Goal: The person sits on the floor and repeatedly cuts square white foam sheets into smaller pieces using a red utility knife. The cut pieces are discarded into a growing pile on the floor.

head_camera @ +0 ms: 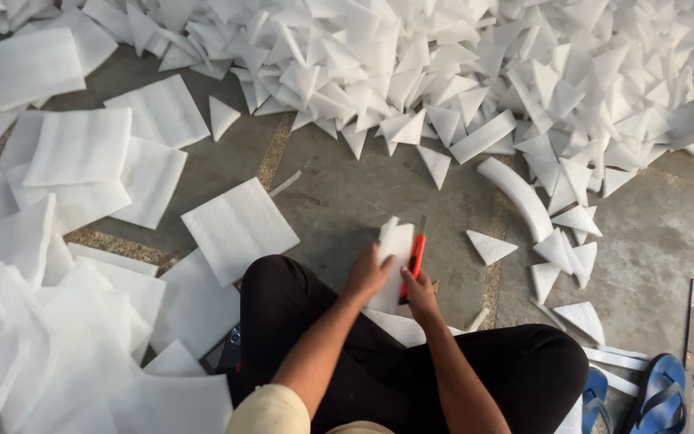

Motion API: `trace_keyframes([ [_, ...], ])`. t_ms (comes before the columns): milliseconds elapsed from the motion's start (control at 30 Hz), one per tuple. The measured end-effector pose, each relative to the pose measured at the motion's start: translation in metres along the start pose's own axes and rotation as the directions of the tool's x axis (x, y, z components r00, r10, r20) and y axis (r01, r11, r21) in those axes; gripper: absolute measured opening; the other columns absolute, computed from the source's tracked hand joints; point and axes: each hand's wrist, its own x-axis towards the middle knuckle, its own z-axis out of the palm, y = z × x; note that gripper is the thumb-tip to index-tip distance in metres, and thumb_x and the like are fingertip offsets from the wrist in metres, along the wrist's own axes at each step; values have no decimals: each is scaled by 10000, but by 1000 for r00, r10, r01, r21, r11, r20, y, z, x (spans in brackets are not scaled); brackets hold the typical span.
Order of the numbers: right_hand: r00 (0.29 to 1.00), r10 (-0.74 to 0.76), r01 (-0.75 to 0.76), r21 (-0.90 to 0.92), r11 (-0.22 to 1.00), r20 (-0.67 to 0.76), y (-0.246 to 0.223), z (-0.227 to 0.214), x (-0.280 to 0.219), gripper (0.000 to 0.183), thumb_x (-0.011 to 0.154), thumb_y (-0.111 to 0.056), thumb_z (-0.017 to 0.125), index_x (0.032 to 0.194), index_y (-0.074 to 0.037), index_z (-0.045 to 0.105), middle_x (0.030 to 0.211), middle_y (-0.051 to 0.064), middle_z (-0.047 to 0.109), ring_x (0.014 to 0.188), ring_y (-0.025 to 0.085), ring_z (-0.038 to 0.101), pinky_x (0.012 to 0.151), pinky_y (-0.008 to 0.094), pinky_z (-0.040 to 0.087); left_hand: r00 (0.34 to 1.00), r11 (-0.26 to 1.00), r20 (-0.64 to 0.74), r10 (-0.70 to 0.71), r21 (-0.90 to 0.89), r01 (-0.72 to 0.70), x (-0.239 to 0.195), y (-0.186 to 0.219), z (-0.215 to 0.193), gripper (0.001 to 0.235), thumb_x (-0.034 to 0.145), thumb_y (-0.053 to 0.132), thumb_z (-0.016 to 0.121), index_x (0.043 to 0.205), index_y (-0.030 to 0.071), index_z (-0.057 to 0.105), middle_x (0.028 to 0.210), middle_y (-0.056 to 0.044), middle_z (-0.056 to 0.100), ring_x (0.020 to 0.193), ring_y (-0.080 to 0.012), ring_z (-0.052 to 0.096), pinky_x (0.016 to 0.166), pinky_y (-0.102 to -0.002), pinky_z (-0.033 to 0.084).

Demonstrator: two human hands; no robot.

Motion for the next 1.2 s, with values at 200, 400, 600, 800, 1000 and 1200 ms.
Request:
trace_keyframes([
  [200, 979, 169, -195, 301, 933, 110, -9, 10, -12, 536, 922, -186, 560, 1424, -52, 430, 1083, -46, 770, 833, 146, 717, 741, 326, 612, 949, 956, 121, -292, 52, 288, -14, 30, -27, 475, 959, 416, 663, 1251, 41, 641, 1175, -214, 736, 1064, -367, 711, 895, -465, 565],
  [400, 986, 164, -163, -97, 982, 8, 1, 11, -9, 564, 960, -309, 743, 1281, 136, 613, 964, 147, 731, 751, 167, 694, 684, 342, 571, 959, 623, 54, -278, -750, 223, -40, 28, -56, 442, 972, 300, 641, 1296, -1, 637, 1196, -154, 720, 1063, -221, 681, 898, -355, 544],
  [600, 970, 158, -137, -119, 983, 186, -30, 25, -36, 387, 802, -229, 819, 1027, 68, 711, 850, 151, 770, 702, 205, 741, 680, 334, 629, 950, 552, 25, -313, -809, 203, -43, 43, -83, 454, 889, 179, 670, 1296, 5, 571, 1200, -145, 689, 1070, -245, 693, 920, -399, 569],
  [800, 982, -86, 169, -583, 795, 167, -51, 36, -63, 299, 795, -191, 870, 956, -2, 703, 792, 102, 685, 721, 218, 639, 661, 371, 544, 904, 679, -41, -426, -675, 290, -29, 6, -86, 482, 887, 203, 674, 1318, 18, 559, 1204, -160, 699, 1062, -271, 712, 912, -419, 581],
  [1000, 771, -536, 626, -564, 539, 344, -47, 34, -65, 561, 656, -195, 905, 1114, 6, 652, 1147, 151, 630, 1013, 295, 640, 854, 388, 531, 837, 965, 533, -122, -135, 226, -41, -21, -91, 575, 1025, 577, 503, 1327, 117, 672, 1261, -128, 710, 1163, -245, 666, 998, -388, 505],
  [1200, 934, 2, 245, -647, 722, 357, -39, 20, -44, 710, 668, -221, 911, 1299, -63, 628, 1043, 150, 778, 958, 234, 722, 874, 395, 574, 847, 987, 522, 97, 58, -148, -77, 14, -117, 861, 663, 498, 833, 1339, 15, 606, 1150, -220, 734, 1032, -346, 721, 895, -446, 566],
])
